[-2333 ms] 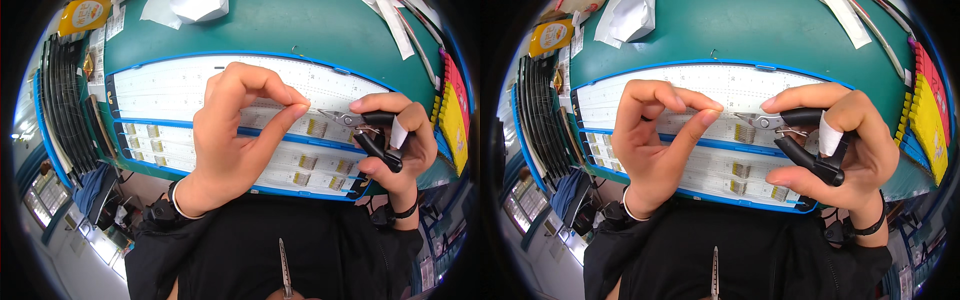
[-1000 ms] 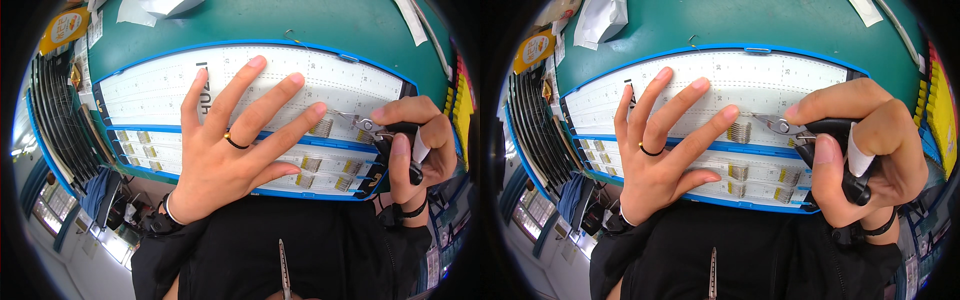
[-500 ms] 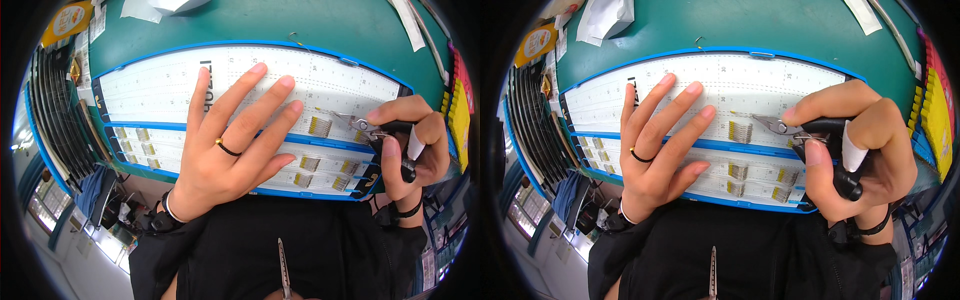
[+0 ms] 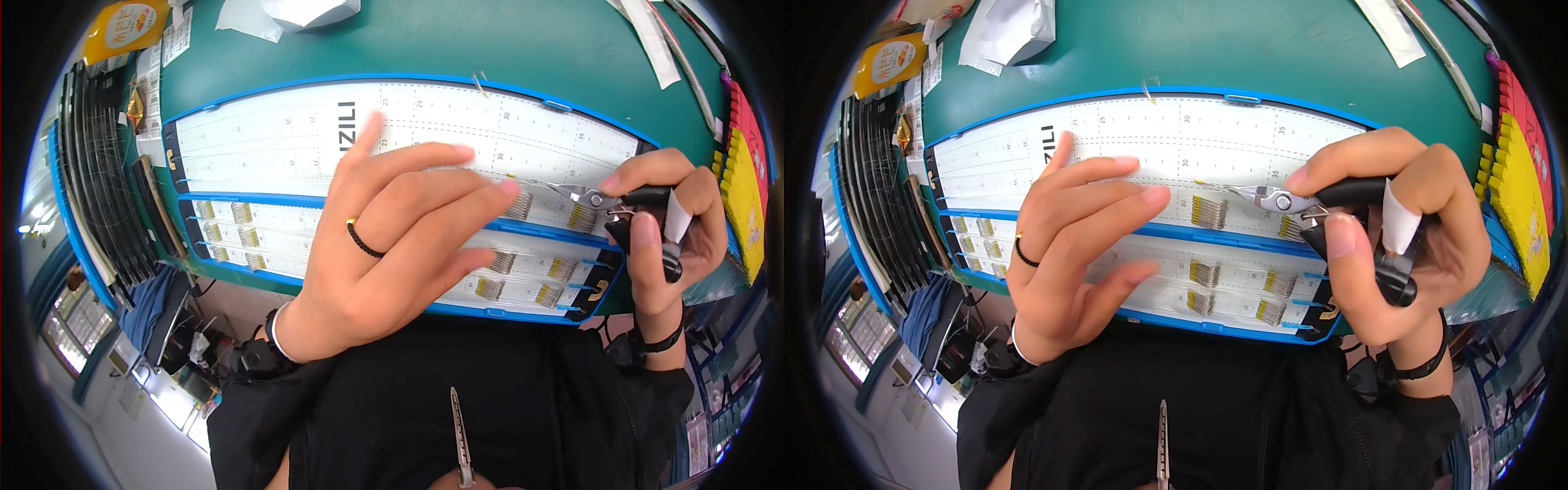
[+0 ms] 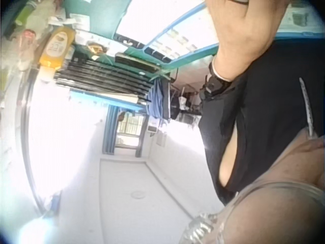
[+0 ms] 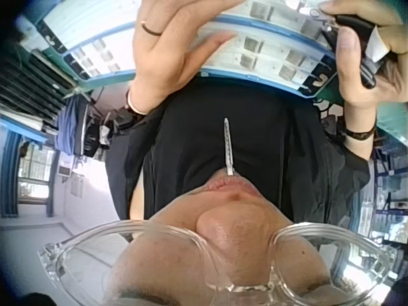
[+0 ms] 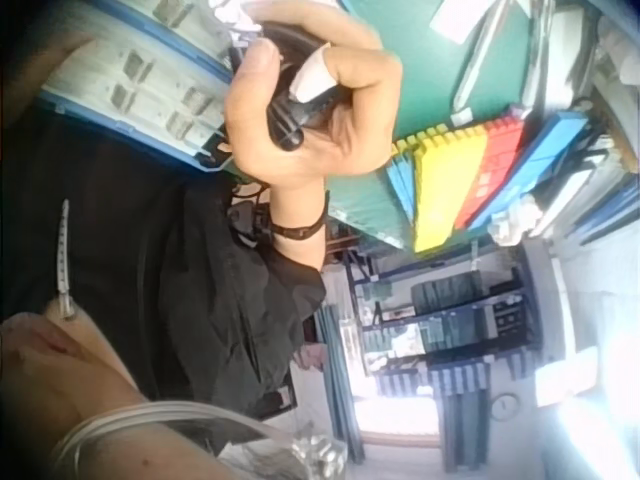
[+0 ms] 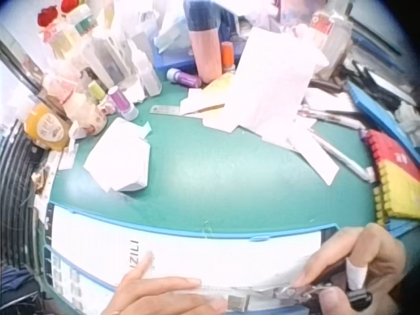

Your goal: Using small pliers and hands to manipulate and connect wires on a series of LED strip boards.

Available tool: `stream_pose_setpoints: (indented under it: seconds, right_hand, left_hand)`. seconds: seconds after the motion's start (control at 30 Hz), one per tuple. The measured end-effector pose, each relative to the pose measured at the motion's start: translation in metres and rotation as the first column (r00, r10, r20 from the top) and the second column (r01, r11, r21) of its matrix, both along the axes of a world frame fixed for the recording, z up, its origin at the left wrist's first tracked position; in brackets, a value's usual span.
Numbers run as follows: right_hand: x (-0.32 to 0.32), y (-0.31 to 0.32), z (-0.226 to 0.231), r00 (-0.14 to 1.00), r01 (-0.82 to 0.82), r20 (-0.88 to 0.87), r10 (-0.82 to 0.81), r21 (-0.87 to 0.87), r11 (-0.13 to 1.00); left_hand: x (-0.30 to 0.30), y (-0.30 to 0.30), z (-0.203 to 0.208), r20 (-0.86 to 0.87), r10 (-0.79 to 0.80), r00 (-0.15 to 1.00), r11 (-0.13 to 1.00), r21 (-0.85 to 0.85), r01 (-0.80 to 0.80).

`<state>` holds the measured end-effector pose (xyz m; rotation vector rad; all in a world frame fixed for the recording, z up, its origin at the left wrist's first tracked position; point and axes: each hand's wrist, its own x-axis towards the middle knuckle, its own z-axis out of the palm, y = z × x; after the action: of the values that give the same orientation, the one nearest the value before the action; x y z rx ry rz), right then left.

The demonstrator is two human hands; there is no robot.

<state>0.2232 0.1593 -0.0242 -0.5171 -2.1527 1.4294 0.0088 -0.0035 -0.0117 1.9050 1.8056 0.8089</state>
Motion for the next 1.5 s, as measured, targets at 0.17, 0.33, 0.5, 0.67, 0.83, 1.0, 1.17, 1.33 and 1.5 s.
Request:
stream_pose_setpoints:
  seconds: [0.17, 0.33, 0.5, 0.67, 0.83, 1.0, 1.17, 1.33, 1.5]
  right_hand:
    - [0.003, -0.006, -0.003, 0.979, 0.145, -0.102, -0.178, -0.273, 0.951]
    - [0.004, -0.004, -0.004, 0.959, 0.143, -0.166, -0.229, -0.416, 0.898]
    - [0.008, -0.001, -0.003, 0.953, 0.119, -0.183, -0.243, -0.511, 0.851]
    - [0.005, -0.002, -0.002, 0.942, 0.068, -0.238, -0.239, -0.561, 0.825]
    - [0.006, -0.001, -0.001, 0.941, 0.081, -0.229, -0.25, -0.564, 0.822]
    - [0.016, 0.004, 0.009, 0.953, 0.146, -0.162, -0.256, -0.496, 0.856]
    - [0.037, -0.006, 0.013, 0.96, 0.221, -0.092, -0.263, -0.32, 0.921]
    - [0.036, -0.009, 0.008, 0.954, 0.228, -0.128, -0.273, -0.288, 0.93]
    - [0.04, -0.007, 0.009, 0.966, 0.206, -0.1, -0.238, -0.255, 0.945]
  left_hand:
    - [0.011, 0.011, 0.016, 0.063, 0.028, 0.998, 0.991, 0.131, -0.036]
    - [0.022, 0.027, 0.005, 0.147, -0.003, 0.989, 0.964, 0.264, -0.036]
    - [0.041, 0.035, 0.001, 0.294, 0.01, 0.956, 0.979, 0.193, -0.07]
    - [0.042, 0.035, -0.007, 0.425, 0.02, 0.905, 0.98, 0.172, -0.102]
    - [0.044, 0.037, -0.009, 0.457, 0.023, 0.889, 0.98, 0.167, -0.112]
    - [0.038, 0.035, -0.012, 0.398, -0.025, 0.917, 0.988, 0.151, -0.039]
    - [0.041, 0.036, -0.013, 0.421, -0.034, 0.906, 0.991, 0.132, -0.024]
    - [0.04, 0.036, -0.013, 0.389, -0.033, 0.921, 0.993, 0.116, -0.014]
    - [0.042, 0.037, -0.013, 0.394, -0.023, 0.919, 0.995, 0.094, -0.015]
